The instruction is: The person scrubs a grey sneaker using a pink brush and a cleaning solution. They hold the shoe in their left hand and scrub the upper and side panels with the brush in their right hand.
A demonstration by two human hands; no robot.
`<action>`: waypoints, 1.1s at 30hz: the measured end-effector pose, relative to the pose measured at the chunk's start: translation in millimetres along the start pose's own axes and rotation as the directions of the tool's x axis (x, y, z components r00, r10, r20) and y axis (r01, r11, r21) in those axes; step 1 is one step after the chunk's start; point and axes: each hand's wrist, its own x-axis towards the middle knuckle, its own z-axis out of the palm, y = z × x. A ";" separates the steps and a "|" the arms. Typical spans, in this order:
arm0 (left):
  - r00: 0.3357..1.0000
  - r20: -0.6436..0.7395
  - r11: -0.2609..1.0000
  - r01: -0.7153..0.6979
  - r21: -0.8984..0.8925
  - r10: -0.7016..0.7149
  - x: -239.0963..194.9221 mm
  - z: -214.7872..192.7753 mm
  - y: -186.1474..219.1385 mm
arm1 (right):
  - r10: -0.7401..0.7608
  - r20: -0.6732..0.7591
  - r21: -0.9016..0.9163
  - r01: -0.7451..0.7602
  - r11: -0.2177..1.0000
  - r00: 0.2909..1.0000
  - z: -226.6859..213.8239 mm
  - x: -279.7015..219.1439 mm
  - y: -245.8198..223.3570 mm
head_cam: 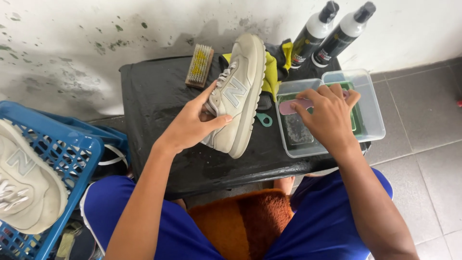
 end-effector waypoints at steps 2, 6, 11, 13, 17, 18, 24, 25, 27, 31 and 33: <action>1.000 0.005 1.000 0.023 -0.018 -0.023 -0.2 2.0 2.3 | -0.025 0.005 -0.026 0.025 0.999 1.000 -2.4 -0.9 -0.5; 0.996 -0.032 0.993 0.082 0.084 -0.080 -0.9 2.6 10.3 | -0.068 -0.057 -0.021 0.067 0.998 0.996 -12.5 0.5 -5.8; 0.999 -0.026 0.996 -0.044 0.083 0.046 1.3 2.5 -1.0 | -0.110 -0.163 0.219 0.144 0.965 0.981 -25.9 -1.7 -41.9; 0.998 -0.019 0.994 -0.055 0.098 0.057 3.1 2.8 2.4 | -0.162 -0.151 0.301 0.202 0.932 0.975 -25.2 2.0 -54.9; 1.000 -0.007 0.998 0.025 0.059 -0.025 0.7 4.8 0.8 | -0.347 -0.221 0.272 0.399 0.876 0.912 -18.6 8.3 -67.3; 0.999 0.003 0.999 -0.054 0.001 0.054 2.0 2.8 -1.3 | -0.362 -0.236 0.241 0.415 0.877 0.902 -16.1 13.5 -68.4; 0.998 -0.024 0.996 -0.047 0.079 0.049 1.3 -0.3 -2.5 | -0.507 -0.201 0.292 0.546 0.786 0.838 -13.2 12.0 -68.7; 0.999 -0.024 0.996 -0.041 0.075 0.043 -0.3 0.7 0.2 | -0.508 -0.195 0.296 0.544 0.785 0.839 -10.9 13.8 -63.9; 1.000 -0.017 0.997 -0.011 0.078 0.012 -3.0 1.7 7.9 | -0.436 -0.244 0.151 0.478 0.865 0.866 -7.7 20.0 -54.3; 0.998 -0.062 0.983 0.043 0.177 -0.033 2.3 -2.1 7.3 | -0.499 -0.251 0.232 0.552 0.801 0.830 -3.6 14.5 -74.5; 0.999 -0.041 0.982 0.018 0.186 -0.011 0.0 -3.5 3.7 | -0.529 -0.219 0.274 0.572 0.773 0.820 -1.4 7.3 -79.9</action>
